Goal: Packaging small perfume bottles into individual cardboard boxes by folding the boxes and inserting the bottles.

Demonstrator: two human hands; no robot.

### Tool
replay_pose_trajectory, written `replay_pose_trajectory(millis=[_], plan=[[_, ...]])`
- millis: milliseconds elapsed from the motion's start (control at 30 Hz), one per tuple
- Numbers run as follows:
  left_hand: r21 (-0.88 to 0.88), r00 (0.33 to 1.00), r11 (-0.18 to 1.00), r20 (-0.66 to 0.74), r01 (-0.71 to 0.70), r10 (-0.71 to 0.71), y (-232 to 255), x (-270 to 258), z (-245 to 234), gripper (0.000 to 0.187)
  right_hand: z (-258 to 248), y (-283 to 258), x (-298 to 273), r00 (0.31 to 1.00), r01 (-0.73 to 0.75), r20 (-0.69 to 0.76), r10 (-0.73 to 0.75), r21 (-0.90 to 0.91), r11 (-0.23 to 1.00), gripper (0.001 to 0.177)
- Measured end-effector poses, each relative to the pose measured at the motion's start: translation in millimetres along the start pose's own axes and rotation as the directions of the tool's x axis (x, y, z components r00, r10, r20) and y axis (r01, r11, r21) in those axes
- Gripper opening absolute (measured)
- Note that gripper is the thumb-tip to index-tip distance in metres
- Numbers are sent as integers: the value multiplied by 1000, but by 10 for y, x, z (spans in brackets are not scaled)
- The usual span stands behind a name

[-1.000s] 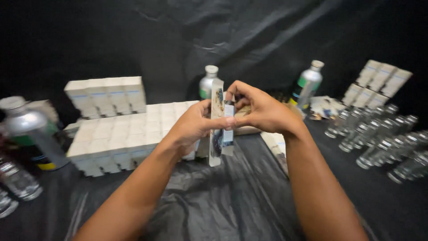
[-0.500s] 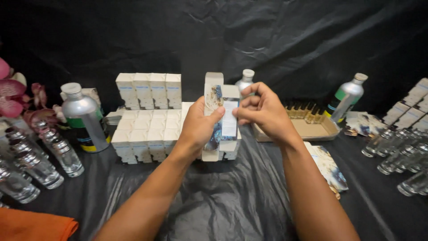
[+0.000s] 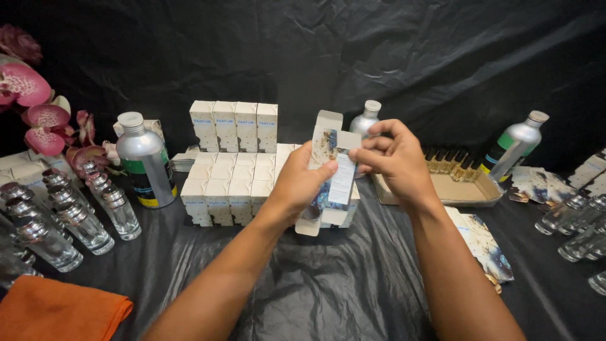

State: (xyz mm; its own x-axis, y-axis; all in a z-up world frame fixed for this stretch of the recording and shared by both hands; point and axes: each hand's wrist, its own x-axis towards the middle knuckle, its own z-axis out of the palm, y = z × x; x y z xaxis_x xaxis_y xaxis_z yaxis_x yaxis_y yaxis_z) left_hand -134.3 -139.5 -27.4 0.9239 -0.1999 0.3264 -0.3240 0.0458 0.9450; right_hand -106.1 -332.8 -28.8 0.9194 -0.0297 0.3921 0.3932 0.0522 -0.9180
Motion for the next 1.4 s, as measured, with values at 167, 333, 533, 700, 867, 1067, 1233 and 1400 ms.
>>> replay_pose_trajectory(millis=[167,333,533,700,867,1067,1233,1400], plan=[[22,997,999,-69,39,-37,-11,9,-15,36,70,59,-38,1000,-26,10,26,41,999,54],[58,992,997,-119,43,-36,126,-12,-87,36,144,30,-175,975,-130,181,129,-4,991,55],[55,997,998,-80,11,-6,72,-10,-74,42,116,8,-141,976,-116,177,125,-62,991,57],[-5,999,999,-25,33,-34,117,-77,-15,41,73,-6,-51,1000,-4,-6,4,35,999,57],[69,995,996,-88,59,-53,175,-86,-99,39,128,73,-84,996,-67,63,63,66,996,55],[23,991,999,-133,33,-30,271,-87,-139,38,175,-25,-182,959,-148,232,159,-67,987,60],[10,998,999,-57,33,-32,241,-145,-84,41,130,4,-103,993,-61,101,60,2,998,58],[34,996,997,-49,70,-68,115,-101,-72,39,121,-7,-72,999,-7,-53,9,32,999,54]])
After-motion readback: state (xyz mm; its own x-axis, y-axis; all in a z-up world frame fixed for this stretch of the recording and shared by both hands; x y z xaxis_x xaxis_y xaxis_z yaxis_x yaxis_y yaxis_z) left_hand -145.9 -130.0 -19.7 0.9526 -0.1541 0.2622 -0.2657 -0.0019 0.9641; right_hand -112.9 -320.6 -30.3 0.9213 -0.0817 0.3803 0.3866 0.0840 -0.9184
